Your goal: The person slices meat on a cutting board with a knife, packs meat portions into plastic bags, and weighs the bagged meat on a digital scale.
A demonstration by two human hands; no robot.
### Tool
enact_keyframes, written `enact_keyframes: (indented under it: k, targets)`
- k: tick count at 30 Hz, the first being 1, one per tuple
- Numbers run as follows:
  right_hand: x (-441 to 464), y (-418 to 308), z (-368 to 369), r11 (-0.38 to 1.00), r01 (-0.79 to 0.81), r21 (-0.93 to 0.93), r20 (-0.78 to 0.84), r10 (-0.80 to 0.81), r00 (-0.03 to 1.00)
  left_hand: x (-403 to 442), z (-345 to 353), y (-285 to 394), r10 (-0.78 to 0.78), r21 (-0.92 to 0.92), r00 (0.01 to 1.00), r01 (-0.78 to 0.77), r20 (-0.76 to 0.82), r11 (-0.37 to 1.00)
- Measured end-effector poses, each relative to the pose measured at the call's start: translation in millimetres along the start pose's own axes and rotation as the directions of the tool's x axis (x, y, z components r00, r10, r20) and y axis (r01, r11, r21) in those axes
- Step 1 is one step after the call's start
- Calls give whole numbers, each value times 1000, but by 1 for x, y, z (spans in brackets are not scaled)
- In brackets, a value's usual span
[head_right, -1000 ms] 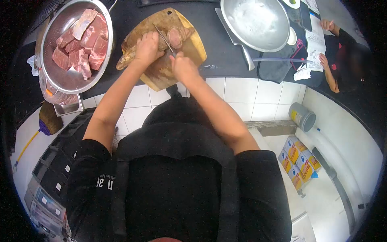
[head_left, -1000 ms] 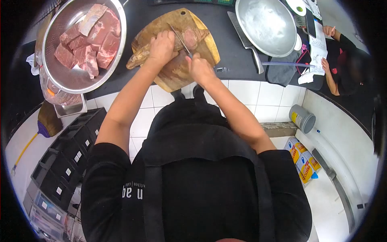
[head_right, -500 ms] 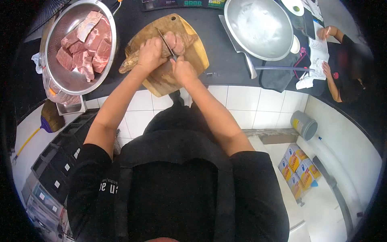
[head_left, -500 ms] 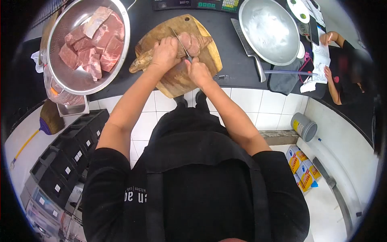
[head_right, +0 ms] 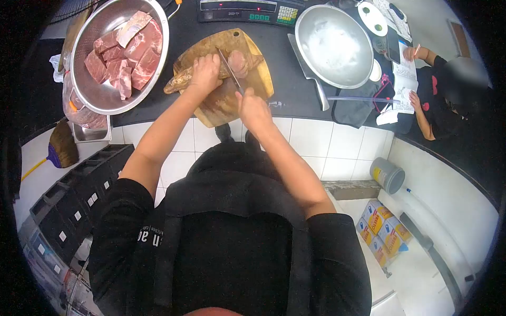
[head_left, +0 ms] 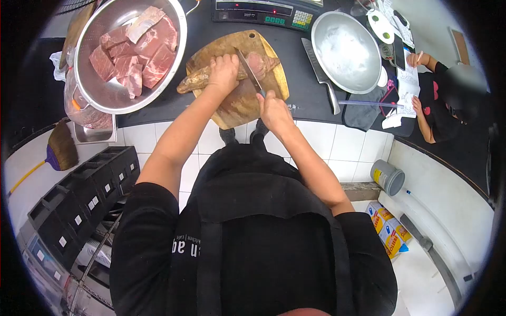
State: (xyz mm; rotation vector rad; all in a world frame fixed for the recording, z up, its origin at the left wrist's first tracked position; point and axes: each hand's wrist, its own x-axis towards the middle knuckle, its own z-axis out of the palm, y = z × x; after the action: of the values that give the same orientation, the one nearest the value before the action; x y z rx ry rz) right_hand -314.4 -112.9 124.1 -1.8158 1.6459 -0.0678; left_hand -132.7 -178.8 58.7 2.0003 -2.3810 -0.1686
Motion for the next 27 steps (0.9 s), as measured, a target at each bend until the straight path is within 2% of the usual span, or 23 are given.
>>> enact_keyframes:
  k: [11,16,18,23,25,27]
  targets:
    - [11,-7,11,997,-79,14,49,78,996,-1,2,-4,40,-48,998,-42,-43,998]
    - [27,-13,14,997,-39,64,15,39,999,-3,5,-4,69,-54,995,-73,-75,996]
    - [13,-9,15,997,-66,51,31,65,997,-4,4,-3,22,-66,998,-26,-64,997]
    - [11,-4,18,989,-135,56,90,129,988,-1,10,-6,43,-42,999,-43,-13,998]
    - [36,-9,22,994,-72,79,82,65,994,-1,9,-5,48,-34,999,-48,3,998]
    - [43,-12,21,994,-72,82,60,67,996,-1,0,-5,64,-58,998,-66,-23,996]
